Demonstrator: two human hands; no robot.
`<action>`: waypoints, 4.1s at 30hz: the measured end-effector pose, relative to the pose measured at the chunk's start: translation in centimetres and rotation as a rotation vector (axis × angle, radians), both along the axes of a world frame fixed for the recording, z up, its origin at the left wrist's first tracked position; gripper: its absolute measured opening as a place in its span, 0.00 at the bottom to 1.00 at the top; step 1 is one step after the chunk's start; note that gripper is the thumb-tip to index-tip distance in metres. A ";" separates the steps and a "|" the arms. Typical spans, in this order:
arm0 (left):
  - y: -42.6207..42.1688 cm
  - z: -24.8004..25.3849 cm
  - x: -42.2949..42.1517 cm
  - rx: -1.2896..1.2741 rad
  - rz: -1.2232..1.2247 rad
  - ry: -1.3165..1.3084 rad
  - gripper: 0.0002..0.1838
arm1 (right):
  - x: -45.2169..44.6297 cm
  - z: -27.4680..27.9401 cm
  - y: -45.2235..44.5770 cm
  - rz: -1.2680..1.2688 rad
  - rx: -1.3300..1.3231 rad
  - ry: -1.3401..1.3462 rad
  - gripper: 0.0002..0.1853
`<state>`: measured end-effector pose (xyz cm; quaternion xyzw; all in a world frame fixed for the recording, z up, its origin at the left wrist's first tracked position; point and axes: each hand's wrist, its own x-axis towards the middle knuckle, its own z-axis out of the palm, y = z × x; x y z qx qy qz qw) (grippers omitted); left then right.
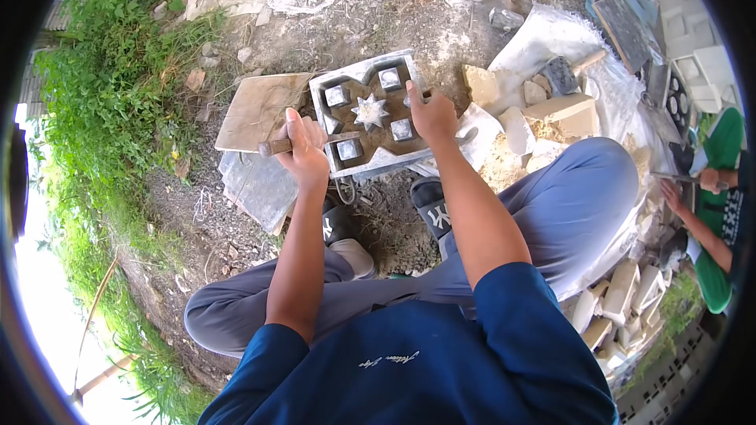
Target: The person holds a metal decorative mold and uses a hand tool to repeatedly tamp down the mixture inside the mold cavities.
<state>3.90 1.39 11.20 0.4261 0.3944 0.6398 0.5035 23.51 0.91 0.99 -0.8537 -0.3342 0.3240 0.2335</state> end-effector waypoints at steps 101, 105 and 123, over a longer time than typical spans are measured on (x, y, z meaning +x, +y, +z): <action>1.5 -2.8 0.1 -0.019 0.049 -0.128 0.26 | 0.3 -1.0 0.3 -0.009 0.071 0.028 0.38; 1.3 -3.5 1.6 0.117 0.003 0.041 0.28 | 0.0 -1.2 0.0 -0.028 0.076 0.079 0.39; 2.1 -4.3 0.7 -0.069 0.012 0.221 0.27 | 0.0 -3.0 0.4 0.012 0.161 0.036 0.39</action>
